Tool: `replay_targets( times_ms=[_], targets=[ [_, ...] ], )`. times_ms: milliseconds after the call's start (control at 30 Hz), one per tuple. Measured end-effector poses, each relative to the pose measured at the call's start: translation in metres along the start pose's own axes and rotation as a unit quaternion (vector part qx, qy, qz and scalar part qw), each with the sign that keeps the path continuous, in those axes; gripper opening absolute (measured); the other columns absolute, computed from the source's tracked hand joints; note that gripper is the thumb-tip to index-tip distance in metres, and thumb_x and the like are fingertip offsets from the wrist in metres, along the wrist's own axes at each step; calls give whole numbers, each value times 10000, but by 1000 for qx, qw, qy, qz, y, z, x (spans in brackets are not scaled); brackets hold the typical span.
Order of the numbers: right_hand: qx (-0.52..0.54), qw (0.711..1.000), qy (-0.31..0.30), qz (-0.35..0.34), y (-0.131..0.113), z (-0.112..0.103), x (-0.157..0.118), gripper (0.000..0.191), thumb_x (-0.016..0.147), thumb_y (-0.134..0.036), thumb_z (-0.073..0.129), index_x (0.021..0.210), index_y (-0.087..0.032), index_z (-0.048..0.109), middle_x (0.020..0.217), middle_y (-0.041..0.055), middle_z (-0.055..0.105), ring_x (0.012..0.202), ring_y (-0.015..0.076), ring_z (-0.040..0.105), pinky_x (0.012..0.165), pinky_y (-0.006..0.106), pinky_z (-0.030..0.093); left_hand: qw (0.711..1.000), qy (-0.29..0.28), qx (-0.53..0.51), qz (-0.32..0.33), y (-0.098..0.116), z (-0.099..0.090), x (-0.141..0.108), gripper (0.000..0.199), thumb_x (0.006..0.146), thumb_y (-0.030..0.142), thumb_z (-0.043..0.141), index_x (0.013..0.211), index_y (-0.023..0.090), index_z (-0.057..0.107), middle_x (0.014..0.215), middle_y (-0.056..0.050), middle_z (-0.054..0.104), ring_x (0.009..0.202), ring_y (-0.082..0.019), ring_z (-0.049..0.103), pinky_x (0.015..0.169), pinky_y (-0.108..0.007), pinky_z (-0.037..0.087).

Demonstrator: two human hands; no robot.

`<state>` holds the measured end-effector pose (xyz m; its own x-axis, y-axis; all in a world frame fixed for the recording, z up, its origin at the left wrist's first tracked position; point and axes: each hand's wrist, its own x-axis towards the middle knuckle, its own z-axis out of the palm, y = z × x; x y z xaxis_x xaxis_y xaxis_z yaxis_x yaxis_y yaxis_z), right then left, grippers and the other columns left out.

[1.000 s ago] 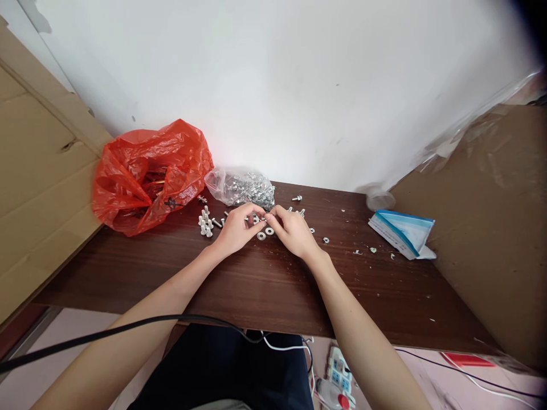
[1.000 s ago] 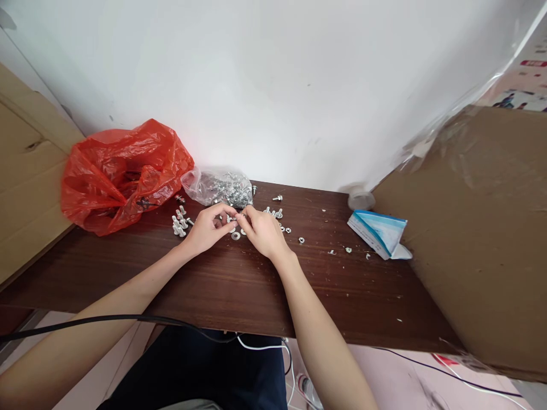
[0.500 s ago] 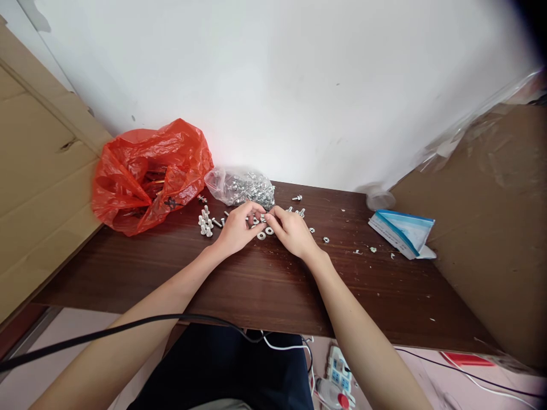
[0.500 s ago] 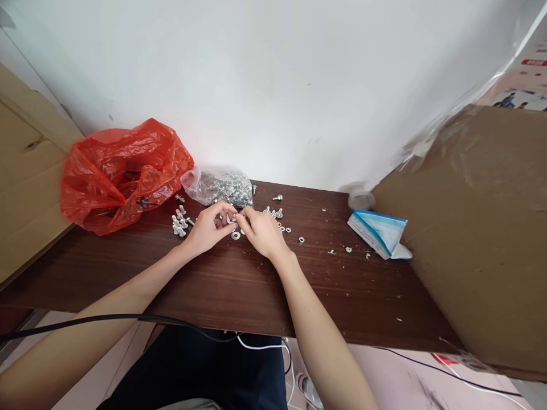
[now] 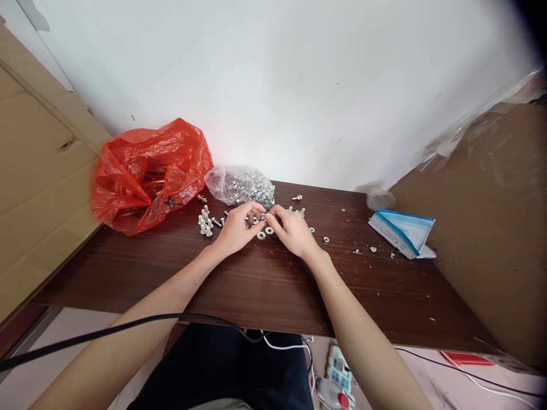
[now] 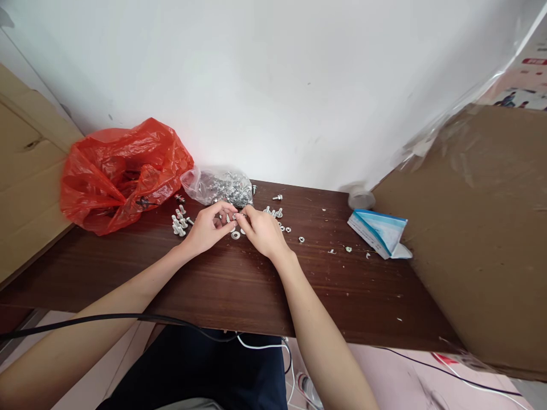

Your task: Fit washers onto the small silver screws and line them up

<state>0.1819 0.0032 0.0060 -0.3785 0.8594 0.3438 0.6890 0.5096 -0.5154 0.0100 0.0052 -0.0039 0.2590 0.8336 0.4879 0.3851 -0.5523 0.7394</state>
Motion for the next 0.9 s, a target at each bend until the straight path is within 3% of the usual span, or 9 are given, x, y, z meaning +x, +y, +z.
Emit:
replay_targets(
  times_ms=[400, 633, 900],
  targets=[
    [23, 1000, -5, -13, -1, -2, -1, 247, 956, -388, 406, 846, -203, 528, 646, -9, 551, 577, 139, 481, 590, 241, 313, 1000, 9, -2, 8, -3, 1, 0, 131, 790, 188, 606, 919, 168, 594, 722, 21, 539, 599, -79, 460, 532, -186, 390],
    [23, 1000, -9, -18, -1, -1, -1, 238, 954, -377, 407, 890, -201, 555, 646, -8, 561, 575, 142, 490, 587, 242, 315, 999, 10, -32, 4, -4, 1, 0, 223, 783, 175, 594, 998, 173, 535, 711, 28, 536, 596, -81, 478, 527, -187, 386],
    [22, 999, -16, -19, 0, -1, -1, 220, 954, -366, 406, 884, -210, 545, 647, -15, 562, 580, 139, 492, 603, 240, 327, 999, -1, -32, 9, -3, 1, -1, 167, 777, 157, 584, 939, 170, 544, 695, 37, 509, 592, -73, 470, 531, -182, 386]
  ],
)
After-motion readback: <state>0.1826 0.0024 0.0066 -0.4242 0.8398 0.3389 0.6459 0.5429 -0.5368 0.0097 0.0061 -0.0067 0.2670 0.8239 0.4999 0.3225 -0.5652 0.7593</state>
